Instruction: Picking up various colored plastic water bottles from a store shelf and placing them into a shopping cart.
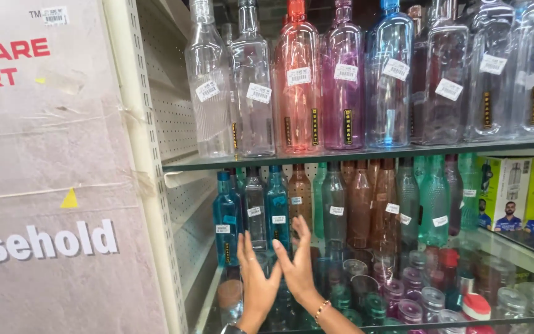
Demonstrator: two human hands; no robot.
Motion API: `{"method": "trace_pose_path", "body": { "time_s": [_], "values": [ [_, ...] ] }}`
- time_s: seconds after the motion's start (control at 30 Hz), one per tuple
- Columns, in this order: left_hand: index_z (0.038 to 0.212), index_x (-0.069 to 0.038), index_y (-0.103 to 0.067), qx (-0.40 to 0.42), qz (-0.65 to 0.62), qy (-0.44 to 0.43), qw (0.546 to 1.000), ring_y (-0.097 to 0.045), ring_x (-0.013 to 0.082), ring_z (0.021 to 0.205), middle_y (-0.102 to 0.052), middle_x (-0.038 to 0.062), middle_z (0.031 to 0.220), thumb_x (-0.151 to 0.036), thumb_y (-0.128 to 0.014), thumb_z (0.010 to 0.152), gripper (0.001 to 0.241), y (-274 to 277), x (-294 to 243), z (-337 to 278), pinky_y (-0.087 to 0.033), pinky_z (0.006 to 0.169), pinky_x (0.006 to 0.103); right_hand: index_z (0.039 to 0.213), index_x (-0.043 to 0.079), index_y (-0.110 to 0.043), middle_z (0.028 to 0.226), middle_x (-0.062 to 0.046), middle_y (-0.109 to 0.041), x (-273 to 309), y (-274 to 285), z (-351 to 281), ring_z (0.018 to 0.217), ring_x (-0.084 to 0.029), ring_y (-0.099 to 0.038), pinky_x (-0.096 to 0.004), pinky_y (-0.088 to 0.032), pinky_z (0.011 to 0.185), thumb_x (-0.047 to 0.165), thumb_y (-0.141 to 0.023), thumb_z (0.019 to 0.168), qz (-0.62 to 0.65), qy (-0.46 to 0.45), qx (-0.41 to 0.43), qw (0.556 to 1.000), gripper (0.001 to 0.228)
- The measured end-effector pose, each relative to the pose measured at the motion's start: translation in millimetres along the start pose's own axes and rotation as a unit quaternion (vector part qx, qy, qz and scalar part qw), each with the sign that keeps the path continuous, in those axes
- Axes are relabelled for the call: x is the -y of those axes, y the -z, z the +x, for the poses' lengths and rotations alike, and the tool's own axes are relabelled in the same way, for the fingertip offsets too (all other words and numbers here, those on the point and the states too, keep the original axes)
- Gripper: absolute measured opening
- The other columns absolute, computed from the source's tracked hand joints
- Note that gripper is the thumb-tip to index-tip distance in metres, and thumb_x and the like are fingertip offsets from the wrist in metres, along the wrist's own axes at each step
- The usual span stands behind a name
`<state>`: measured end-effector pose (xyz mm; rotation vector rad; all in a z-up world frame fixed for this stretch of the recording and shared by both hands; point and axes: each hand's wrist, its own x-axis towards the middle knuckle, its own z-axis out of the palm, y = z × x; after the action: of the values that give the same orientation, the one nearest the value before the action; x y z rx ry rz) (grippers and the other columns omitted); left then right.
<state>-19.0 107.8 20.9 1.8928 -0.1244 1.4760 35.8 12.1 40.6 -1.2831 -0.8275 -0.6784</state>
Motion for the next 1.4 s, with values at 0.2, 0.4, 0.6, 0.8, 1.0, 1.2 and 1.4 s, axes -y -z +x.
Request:
{"method": "trace_pose_path", "body": {
  "time_s": [0.2, 0.4, 0.6, 0.8, 1.0, 1.2, 1.4],
  "values": [
    [0.156, 0.003, -0.024, -0.079, 0.015, 0.096, 0.992, -0.028, 0.0466, 0.148, -0.025, 0.032, 0.159, -0.028, -0.067, 0.092, 0.084, -15, 98, 27, -0.026, 0.119, 0.0501, 0.157, 0.002, -0.022, 0.161, -0.021, -0.032, -36, -62, 2, 0.151, -0.031, -0.030, -0.043, -0.025, 0.121, 0.041, -0.062, 0.096, 0.009, -0.077, 0.050, 0.996, 0.082],
    [0.157, -0.003, -0.020, -0.061, 0.070, 0.266, 0.960, -0.027, 0.0460, 0.147, -0.017, 0.026, 0.163, -0.040, -0.063, 0.091, 0.087, -10, 131, 54, -0.031, 0.116, 0.0527, 0.157, 0.004, -0.024, 0.161, -0.020, -0.030, -62, -98, 9, 0.152, -0.032, -0.029, -0.041, -0.026, 0.122, 0.049, -0.056, 0.097, -0.018, -0.151, 0.083, 0.985, 0.081],
    [0.158, -0.005, -0.020, -0.059, 0.081, 0.288, 0.952, -0.027, 0.0442, 0.149, -0.016, 0.024, 0.164, -0.047, -0.060, 0.091, 0.089, -21, 168, 64, -0.027, 0.118, 0.0564, 0.158, 0.007, -0.023, 0.163, -0.018, -0.026, -82, -113, 15, 0.153, -0.032, -0.026, -0.041, -0.025, 0.123, 0.057, -0.049, 0.098, -0.029, -0.213, 0.125, 0.969, 0.082],
    [0.157, 0.001, -0.022, -0.047, 0.022, 0.289, 0.956, -0.030, 0.0451, 0.148, -0.027, 0.029, 0.160, -0.048, -0.063, 0.090, 0.093, -27, 186, 68, -0.029, 0.119, 0.0521, 0.160, 0.012, -0.024, 0.163, -0.017, -0.034, -102, -117, 21, 0.152, -0.030, -0.032, -0.039, -0.027, 0.123, 0.062, -0.044, 0.096, 0.009, -0.250, 0.156, 0.955, 0.084],
    [0.157, 0.002, -0.028, -0.042, -0.009, 0.241, 0.970, -0.020, 0.0518, 0.149, -0.027, 0.035, 0.157, -0.044, -0.062, 0.097, 0.083, -50, 231, 53, -0.023, 0.119, 0.0534, 0.160, 0.011, -0.026, 0.162, -0.017, -0.038, -109, -113, 12, 0.152, -0.029, -0.034, -0.037, -0.026, 0.122, 0.063, -0.042, 0.097, 0.072, -0.266, 0.170, 0.946, 0.084],
    [0.155, 0.000, -0.032, -0.041, 0.025, 0.244, 0.968, -0.036, 0.0474, 0.143, -0.034, 0.031, 0.154, -0.044, -0.065, 0.092, 0.084, -49, 182, 29, -0.032, 0.117, 0.0484, 0.159, 0.009, -0.030, 0.160, -0.019, -0.041, -84, -91, -2, 0.149, -0.029, -0.038, -0.037, -0.030, 0.120, 0.061, -0.044, 0.097, 0.065, -0.269, 0.127, 0.952, 0.082],
    [0.156, 0.001, -0.031, -0.010, -0.011, 0.216, 0.976, -0.044, 0.0411, 0.139, -0.038, 0.027, 0.152, -0.035, -0.061, 0.097, 0.075, -29, 92, -14, -0.038, 0.114, 0.0427, 0.157, 0.007, -0.034, 0.159, -0.017, -0.042, -45, -49, -35, 0.146, -0.027, -0.041, -0.036, -0.031, 0.118, 0.052, -0.045, 0.100, 0.071, -0.230, 0.078, 0.967, 0.074]
  ]
}}
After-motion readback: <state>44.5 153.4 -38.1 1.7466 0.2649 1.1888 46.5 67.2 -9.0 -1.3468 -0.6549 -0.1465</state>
